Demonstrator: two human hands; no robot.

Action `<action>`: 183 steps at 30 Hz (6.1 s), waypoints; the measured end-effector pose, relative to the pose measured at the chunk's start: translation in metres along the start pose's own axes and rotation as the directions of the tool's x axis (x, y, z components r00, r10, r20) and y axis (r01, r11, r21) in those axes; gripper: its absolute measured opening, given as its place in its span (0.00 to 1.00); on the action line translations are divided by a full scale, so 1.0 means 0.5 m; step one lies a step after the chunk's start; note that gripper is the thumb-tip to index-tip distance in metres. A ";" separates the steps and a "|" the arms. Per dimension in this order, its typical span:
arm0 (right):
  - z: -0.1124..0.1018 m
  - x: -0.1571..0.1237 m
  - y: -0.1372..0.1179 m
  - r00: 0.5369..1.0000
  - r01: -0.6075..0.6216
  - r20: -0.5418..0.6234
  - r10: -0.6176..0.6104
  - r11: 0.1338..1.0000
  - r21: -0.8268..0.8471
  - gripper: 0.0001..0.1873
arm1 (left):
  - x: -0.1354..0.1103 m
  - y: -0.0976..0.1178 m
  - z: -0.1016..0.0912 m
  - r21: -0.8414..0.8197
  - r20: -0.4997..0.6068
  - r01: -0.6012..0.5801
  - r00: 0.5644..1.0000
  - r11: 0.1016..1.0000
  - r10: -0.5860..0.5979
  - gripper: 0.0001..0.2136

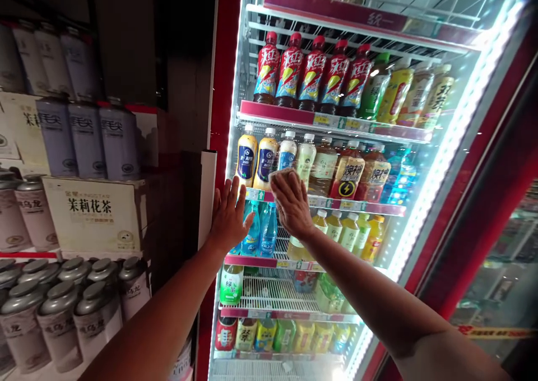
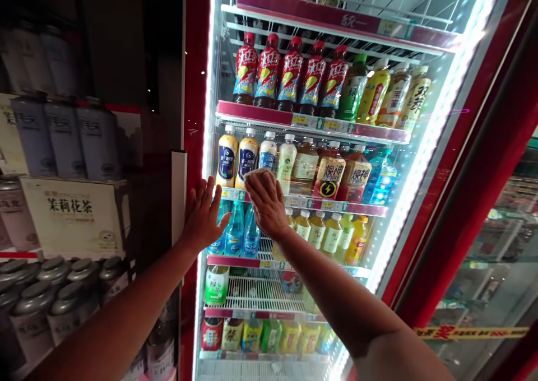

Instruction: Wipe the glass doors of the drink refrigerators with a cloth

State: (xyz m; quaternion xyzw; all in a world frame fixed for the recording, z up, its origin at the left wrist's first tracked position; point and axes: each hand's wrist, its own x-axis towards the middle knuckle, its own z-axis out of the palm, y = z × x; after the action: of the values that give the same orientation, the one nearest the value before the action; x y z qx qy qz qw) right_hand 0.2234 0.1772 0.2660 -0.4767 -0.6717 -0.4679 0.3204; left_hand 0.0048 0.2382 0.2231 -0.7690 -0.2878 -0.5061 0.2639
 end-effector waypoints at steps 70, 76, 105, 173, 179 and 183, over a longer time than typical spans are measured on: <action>0.048 0.069 -0.132 0.936 0.318 0.077 -0.343 0.919 0.233 0.39 | 0.009 -0.108 -0.098 0.156 -0.032 -0.065 0.997 0.986 0.071 0.36; 0.030 0.048 -0.090 0.960 0.258 0.061 -0.275 0.945 0.201 0.45 | 0.013 -0.097 -0.095 0.142 -0.014 -0.099 0.995 0.985 0.102 0.36; 0.006 -0.046 0.008 0.975 0.224 -0.035 -0.221 0.968 0.110 0.46 | 0.036 0.029 -0.006 0.122 0.016 -0.128 0.992 0.984 0.127 0.41; -0.196 -0.417 0.562 0.985 -0.117 -0.133 0.105 0.990 -0.084 0.39 | 0.013 0.023 0.055 0.155 -0.021 0.001 1.000 0.988 0.002 0.35; -0.188 -0.450 0.555 0.978 -0.141 -0.163 0.131 0.989 -0.052 0.40 | 0.013 0.026 0.055 0.145 -0.028 0.013 1.000 0.989 -0.009 0.35; -0.210 -0.450 0.600 0.993 -0.068 -0.105 0.059 0.994 -0.083 0.39 | 0.012 0.018 0.060 0.134 -0.036 -0.013 0.999 0.991 0.018 0.36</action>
State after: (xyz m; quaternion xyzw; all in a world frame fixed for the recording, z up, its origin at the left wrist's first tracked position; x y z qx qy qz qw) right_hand 0.5805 0.0351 0.2032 -0.4867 -0.6180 -0.5099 0.3481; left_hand 0.0319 0.2538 0.2170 -0.7422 -0.3101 -0.4978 0.3241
